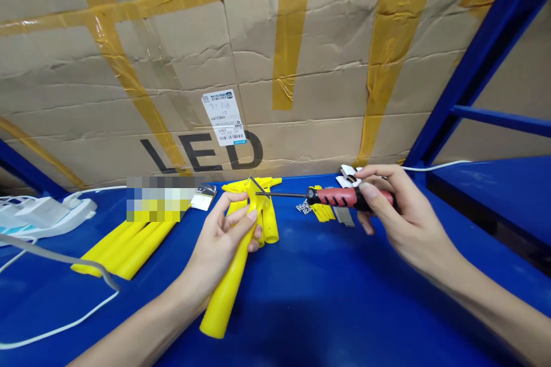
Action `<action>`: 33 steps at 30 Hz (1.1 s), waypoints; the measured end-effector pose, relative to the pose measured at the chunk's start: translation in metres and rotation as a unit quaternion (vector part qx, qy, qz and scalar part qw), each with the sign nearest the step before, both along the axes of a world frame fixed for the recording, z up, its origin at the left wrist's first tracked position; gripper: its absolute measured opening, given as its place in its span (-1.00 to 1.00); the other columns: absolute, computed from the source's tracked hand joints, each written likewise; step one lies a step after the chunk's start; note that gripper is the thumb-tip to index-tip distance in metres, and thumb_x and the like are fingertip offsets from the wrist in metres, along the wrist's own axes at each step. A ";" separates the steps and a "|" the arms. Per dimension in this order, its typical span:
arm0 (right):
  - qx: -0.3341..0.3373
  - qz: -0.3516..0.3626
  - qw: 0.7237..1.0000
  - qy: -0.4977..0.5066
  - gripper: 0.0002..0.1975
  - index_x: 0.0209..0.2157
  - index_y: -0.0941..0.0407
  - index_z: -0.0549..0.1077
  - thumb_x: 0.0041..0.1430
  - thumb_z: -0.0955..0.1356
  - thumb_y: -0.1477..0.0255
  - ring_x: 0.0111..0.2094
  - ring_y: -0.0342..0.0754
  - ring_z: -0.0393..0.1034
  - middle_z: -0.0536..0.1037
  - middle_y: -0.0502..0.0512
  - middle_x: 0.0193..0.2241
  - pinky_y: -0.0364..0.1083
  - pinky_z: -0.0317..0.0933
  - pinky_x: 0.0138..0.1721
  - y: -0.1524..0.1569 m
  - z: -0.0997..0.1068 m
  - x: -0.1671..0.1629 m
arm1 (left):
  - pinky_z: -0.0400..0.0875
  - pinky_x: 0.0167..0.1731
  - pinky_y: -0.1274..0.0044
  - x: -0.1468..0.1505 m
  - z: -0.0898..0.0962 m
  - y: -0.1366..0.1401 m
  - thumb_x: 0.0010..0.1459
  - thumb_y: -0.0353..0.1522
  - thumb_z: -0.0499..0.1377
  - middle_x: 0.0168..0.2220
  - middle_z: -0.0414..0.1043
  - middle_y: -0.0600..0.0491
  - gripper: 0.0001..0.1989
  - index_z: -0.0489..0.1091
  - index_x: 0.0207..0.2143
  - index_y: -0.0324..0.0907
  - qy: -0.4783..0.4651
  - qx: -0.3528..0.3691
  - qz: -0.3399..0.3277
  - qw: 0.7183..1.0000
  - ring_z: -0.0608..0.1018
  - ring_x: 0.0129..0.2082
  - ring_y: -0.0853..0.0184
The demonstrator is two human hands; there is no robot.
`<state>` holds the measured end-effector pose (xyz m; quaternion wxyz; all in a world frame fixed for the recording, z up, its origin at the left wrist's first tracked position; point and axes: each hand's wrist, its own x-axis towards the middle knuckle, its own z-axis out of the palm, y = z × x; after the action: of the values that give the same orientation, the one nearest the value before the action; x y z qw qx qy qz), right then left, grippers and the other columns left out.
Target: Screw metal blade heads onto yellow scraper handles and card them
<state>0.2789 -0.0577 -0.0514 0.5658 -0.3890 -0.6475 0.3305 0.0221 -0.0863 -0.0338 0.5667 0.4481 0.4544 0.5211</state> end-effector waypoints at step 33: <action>-0.063 0.084 0.994 0.011 -0.68 0.00 -0.07 0.29 0.28 0.37 0.18 -0.50 -0.13 0.40 0.46 0.07 -0.14 -0.07 0.34 -0.53 0.008 0.012 0.001 | 0.26 -0.55 0.64 -0.005 -0.002 0.005 0.09 -0.29 0.35 -0.57 0.40 0.18 -0.56 0.16 -0.11 -0.10 0.011 0.006 0.015 1.000 0.36 -0.62 0.49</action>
<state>0.2800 -0.0493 -0.0392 0.5176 -0.3640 -0.6497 0.4212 0.0172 -0.0818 -0.0361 0.5510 0.4505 0.4639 0.5275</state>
